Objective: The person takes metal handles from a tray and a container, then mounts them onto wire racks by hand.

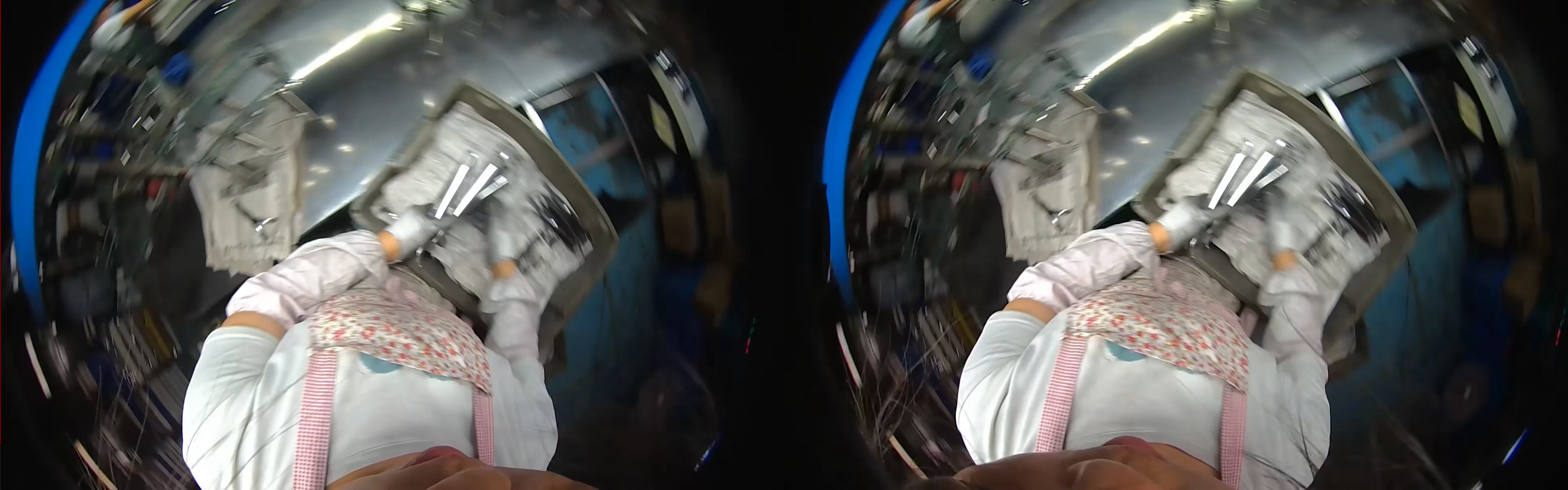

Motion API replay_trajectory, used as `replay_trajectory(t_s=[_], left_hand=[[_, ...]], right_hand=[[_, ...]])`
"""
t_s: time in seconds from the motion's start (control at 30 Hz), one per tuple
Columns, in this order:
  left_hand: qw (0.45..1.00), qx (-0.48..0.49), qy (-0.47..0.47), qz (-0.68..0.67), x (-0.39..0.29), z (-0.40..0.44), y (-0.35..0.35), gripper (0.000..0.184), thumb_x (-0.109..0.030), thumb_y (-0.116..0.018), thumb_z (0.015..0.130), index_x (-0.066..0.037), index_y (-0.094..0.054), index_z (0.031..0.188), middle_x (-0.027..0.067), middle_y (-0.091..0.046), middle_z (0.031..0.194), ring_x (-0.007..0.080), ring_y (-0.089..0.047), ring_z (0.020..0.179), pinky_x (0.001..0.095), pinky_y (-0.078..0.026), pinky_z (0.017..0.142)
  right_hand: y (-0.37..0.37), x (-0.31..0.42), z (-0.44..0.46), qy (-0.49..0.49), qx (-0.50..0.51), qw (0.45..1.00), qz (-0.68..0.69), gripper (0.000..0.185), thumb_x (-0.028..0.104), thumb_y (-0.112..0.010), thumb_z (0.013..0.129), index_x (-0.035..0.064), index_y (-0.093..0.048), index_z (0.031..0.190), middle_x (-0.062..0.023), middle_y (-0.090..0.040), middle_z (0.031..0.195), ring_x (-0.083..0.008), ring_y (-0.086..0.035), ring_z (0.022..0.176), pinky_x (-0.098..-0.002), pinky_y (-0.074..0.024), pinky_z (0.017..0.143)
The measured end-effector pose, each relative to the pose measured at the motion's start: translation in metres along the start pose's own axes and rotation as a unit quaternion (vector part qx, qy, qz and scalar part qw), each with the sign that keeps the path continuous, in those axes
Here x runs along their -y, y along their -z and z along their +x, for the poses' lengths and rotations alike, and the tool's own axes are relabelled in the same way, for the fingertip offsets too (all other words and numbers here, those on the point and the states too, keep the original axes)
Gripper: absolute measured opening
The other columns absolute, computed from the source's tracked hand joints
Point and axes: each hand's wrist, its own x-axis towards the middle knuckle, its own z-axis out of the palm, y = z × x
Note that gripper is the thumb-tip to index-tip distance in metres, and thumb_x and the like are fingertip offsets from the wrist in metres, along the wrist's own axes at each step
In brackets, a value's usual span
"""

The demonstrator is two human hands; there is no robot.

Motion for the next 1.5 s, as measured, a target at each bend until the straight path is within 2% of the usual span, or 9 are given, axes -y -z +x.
replay_trajectory(t_s=[0.1,0.13,0.23,0.3,0.43,0.57,0.8,1.03,1.5], left_hand=[[0.995,-0.063,-0.078,0.022,0.0,-0.036,0.037,0.049,-0.039,-0.064,0.087,0.0,-0.057,0.115,0.0063,-0.063,0.073,0.0103,-0.055,0.049,0.0236,-0.046,0.044],[0.994,-0.074,-0.074,0.029,0.012,-0.043,0.055,0.052,-0.036,-0.064,0.087,0.0,-0.052,0.122,0.0069,-0.063,0.073,0.0105,-0.056,0.05,0.0232,-0.046,0.043],[0.997,-0.071,-0.023,0.008,0.026,-0.09,0.113,0.058,-0.027,-0.061,0.09,-0.001,-0.039,0.136,0.0113,-0.066,0.08,0.0123,-0.061,0.054,0.0222,-0.044,0.038],[0.972,-0.181,-0.132,-0.073,0.078,-0.109,0.145,0.037,-0.023,-0.057,0.092,-0.001,-0.051,0.121,0.005,-0.06,0.065,0.011,-0.055,0.045,0.0219,-0.04,0.034],[0.891,-0.359,-0.174,-0.214,0.137,-0.181,0.202,0.038,-0.029,-0.061,0.088,0.002,-0.054,0.11,0.0056,-0.06,0.068,0.0116,-0.055,0.054,0.0241,-0.044,0.048],[0.708,-0.562,-0.206,-0.375,0.209,-0.235,0.247,0.038,-0.035,-0.061,0.09,-0.001,-0.056,0.106,0.0061,-0.06,0.069,0.0139,-0.056,0.051,0.0253,-0.044,0.045],[0.53,-0.685,-0.219,-0.449,0.284,-0.303,0.339,0.034,-0.032,-0.067,0.086,-0.001,-0.06,0.098,0.0044,-0.06,0.068,0.0123,-0.057,0.051,0.0257,-0.043,0.045],[0.557,-0.605,-0.214,-0.527,0.319,-0.29,0.405,0.044,-0.041,-0.071,0.081,-0.005,-0.06,0.105,0.0033,-0.062,0.079,0.0138,-0.06,0.058,0.0254,-0.043,0.046],[0.515,-0.752,-0.109,-0.397,0.345,-0.31,0.461,0.044,-0.04,-0.073,0.077,0.002,-0.06,0.086,0.0089,-0.059,0.059,0.0157,-0.052,0.041,0.03,-0.039,0.038]], right_hand=[[0.047,0.001,0.036,-0.229,-0.007,0.968,0.103,0.051,0.037,-0.051,0.09,0.0054,-0.047,0.13,-0.0235,-0.063,0.107,-0.0424,-0.059,0.093,-0.0476,-0.0457,0.084],[0.051,-0.046,0.044,-0.179,-0.014,0.976,-0.124,0.057,0.048,-0.047,0.09,0.0073,-0.048,0.13,-0.023,-0.06,0.116,-0.0414,-0.058,0.104,-0.0455,-0.0453,0.088],[0.056,-0.066,0.055,-0.267,0.028,0.944,-0.193,0.066,0.055,-0.047,0.088,0.0082,-0.044,0.135,-0.0258,-0.054,0.125,-0.0412,-0.053,0.114,-0.0443,-0.0431,0.093],[0.056,-0.03,0.058,-0.29,0.105,0.915,-0.261,0.06,0.051,-0.047,0.088,0.0156,-0.043,0.137,-0.0256,-0.052,0.126,-0.0408,-0.054,0.112,-0.0431,-0.0446,0.091],[0.035,-0.063,0.064,-0.216,0.014,0.935,-0.281,0.054,0.05,-0.043,0.091,0.0109,-0.057,0.125,-0.0196,-0.06,0.118,-0.0367,-0.06,0.105,-0.0409,-0.0476,0.086],[0.027,-0.007,0.061,-0.203,-0.007,0.93,-0.306,0.054,0.049,-0.041,0.091,0.0073,-0.06,0.119,-0.0215,-0.063,0.11,-0.037,-0.062,0.099,-0.0421,-0.0488,0.082],[-0.039,0.123,0.013,-0.027,-0.008,0.973,-0.227,0.05,0.046,-0.043,0.09,0.007,-0.06,0.116,-0.0214,-0.063,0.107,-0.0373,-0.062,0.096,-0.0424,-0.0487,0.08],[-0.088,0.186,-0.031,0.044,0.053,0.979,-0.192,0.046,0.042,-0.045,0.088,0.0066,-0.06,0.114,-0.0214,-0.063,0.104,-0.0375,-0.062,0.093,-0.0427,-0.0486,0.078],[-0.106,0.185,-0.031,0.083,0.092,0.977,-0.172,0.038,0.034,-0.049,0.085,0.006,-0.06,0.109,-0.0213,-0.063,0.097,-0.038,-0.061,0.086,-0.0432,-0.0485,0.074]])
